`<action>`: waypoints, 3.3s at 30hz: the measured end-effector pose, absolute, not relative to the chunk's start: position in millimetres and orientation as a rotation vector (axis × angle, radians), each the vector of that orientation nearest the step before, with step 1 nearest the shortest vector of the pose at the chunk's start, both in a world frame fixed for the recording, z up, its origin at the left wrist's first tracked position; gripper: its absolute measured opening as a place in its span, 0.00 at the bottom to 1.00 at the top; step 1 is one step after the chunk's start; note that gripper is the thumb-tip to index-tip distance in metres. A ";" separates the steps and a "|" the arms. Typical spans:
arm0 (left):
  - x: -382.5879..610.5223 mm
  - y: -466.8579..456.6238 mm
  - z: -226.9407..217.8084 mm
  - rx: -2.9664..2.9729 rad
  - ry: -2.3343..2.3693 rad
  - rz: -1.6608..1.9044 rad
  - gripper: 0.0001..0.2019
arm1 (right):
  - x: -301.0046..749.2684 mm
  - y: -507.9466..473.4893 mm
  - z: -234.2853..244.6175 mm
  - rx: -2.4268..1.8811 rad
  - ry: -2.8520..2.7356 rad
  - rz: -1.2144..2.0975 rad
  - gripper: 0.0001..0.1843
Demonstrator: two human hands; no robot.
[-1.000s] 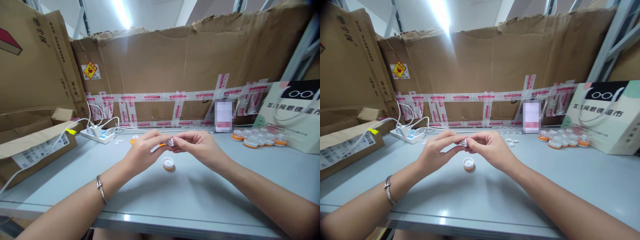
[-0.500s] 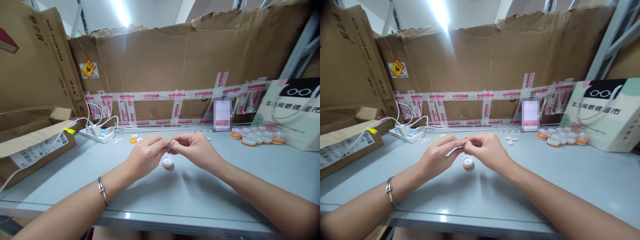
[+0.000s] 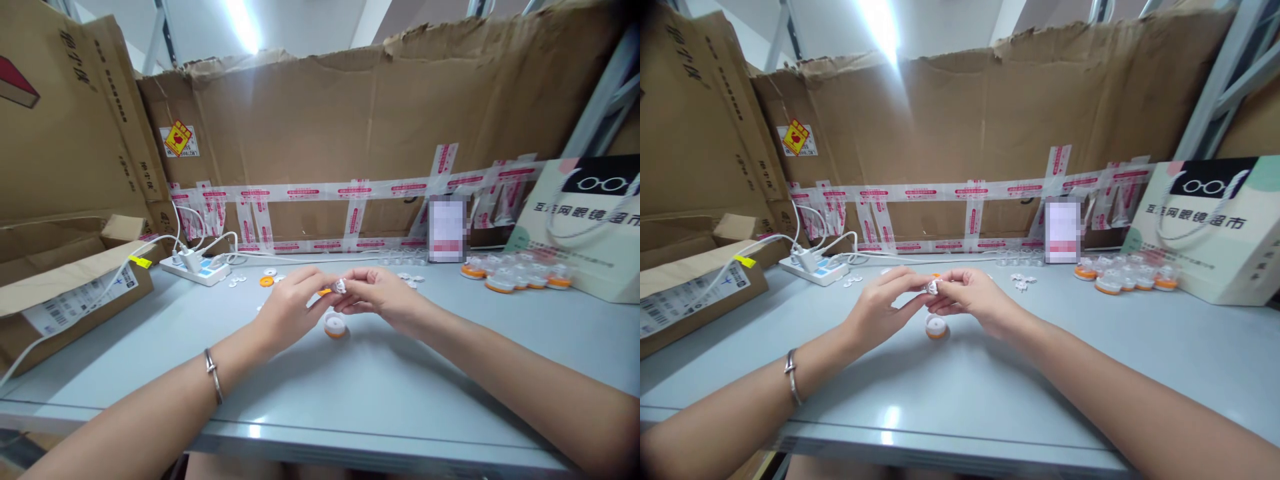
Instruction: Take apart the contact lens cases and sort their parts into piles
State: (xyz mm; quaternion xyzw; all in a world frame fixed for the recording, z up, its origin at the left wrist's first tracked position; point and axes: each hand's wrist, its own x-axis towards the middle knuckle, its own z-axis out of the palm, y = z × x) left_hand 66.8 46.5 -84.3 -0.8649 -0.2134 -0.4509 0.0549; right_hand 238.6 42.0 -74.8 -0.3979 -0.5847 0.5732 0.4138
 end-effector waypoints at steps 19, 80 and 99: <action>69.4 53.3 -86.9 -2.808 -1.271 -1.922 0.09 | 312.9 108.0 -81.2 -1.671 -1.872 0.443 0.07; 69.2 45.6 -85.1 -2.393 -0.596 -1.297 0.04 | 236.2 29.8 -75.8 -0.982 -1.757 0.930 0.14; 68.0 48.0 -88.8 -2.396 -0.633 -1.277 0.04 | 233.8 37.8 -79.5 -0.963 -1.509 1.253 0.14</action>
